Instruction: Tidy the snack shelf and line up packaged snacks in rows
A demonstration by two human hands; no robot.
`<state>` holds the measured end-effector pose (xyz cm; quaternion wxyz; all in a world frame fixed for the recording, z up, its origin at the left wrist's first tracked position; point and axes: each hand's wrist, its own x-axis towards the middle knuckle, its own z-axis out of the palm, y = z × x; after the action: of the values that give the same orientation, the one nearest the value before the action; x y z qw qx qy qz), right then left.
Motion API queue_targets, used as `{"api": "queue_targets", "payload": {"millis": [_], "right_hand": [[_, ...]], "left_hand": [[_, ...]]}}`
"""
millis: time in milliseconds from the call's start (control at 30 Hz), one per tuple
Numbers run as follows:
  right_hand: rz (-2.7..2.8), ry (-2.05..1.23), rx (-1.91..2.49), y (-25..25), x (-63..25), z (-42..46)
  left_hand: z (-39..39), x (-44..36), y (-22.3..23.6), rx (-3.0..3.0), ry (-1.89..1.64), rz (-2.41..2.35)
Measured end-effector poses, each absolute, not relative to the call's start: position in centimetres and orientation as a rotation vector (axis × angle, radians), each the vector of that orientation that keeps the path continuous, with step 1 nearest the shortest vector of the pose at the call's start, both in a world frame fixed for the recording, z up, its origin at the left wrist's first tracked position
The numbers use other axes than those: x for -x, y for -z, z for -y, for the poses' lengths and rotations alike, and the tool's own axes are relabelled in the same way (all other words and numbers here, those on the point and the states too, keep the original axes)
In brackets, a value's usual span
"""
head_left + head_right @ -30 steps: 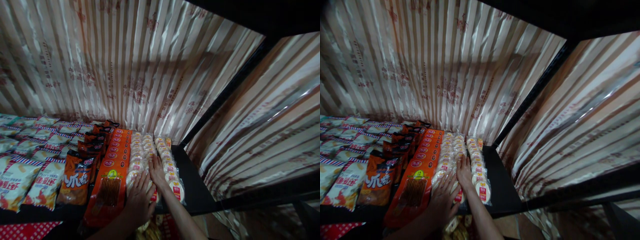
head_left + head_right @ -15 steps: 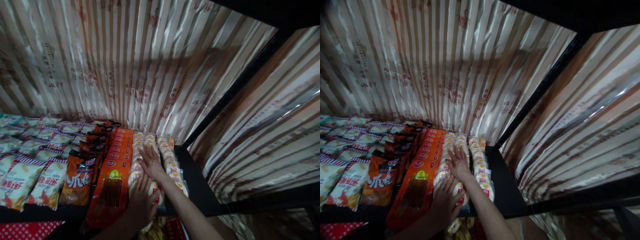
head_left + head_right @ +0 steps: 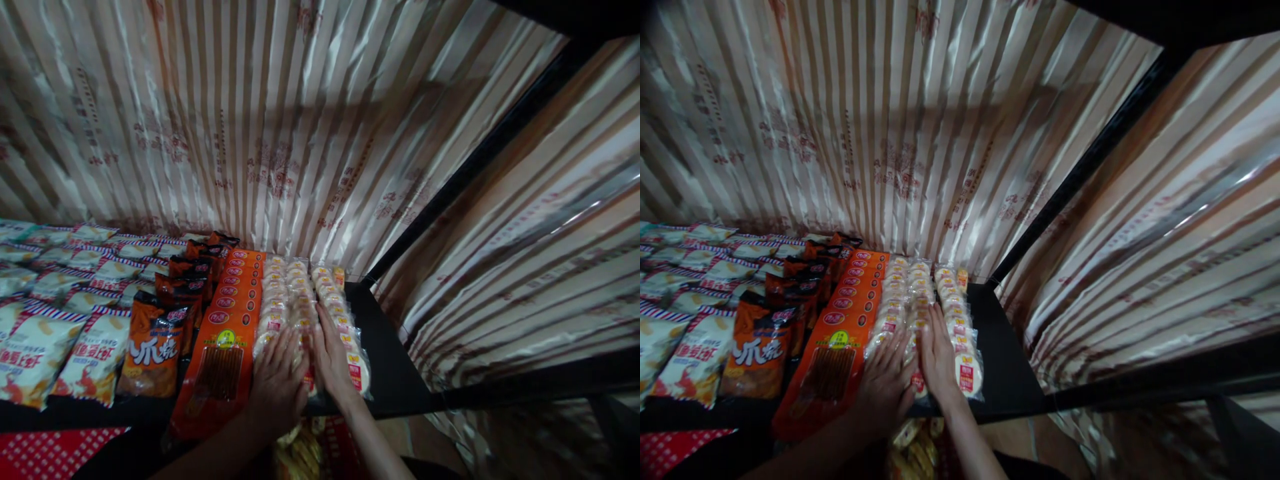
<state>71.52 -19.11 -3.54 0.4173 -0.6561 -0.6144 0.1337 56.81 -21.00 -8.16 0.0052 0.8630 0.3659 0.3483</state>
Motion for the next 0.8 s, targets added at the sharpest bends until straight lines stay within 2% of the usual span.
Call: {"api": "queue_targets", "payload": {"millis": [167, 367, 800], "right_hand": [[1.418, -0.338, 1.743, 6.2, -71.8, 25.7], [1.561, -0.299, 1.83, 9.1, -71.5, 28.0], [1.602, -0.295, 1.805, 10.9, -71.2, 26.6]], "left_hand": [[19.7, -55.1, 7.3, -2.645, -1.122, -1.355], [18.3, -52.2, 7.6, -2.522, -1.11, -1.675], [26.7, -53.6, 11.5, -2.694, -1.096, -1.739]]}}
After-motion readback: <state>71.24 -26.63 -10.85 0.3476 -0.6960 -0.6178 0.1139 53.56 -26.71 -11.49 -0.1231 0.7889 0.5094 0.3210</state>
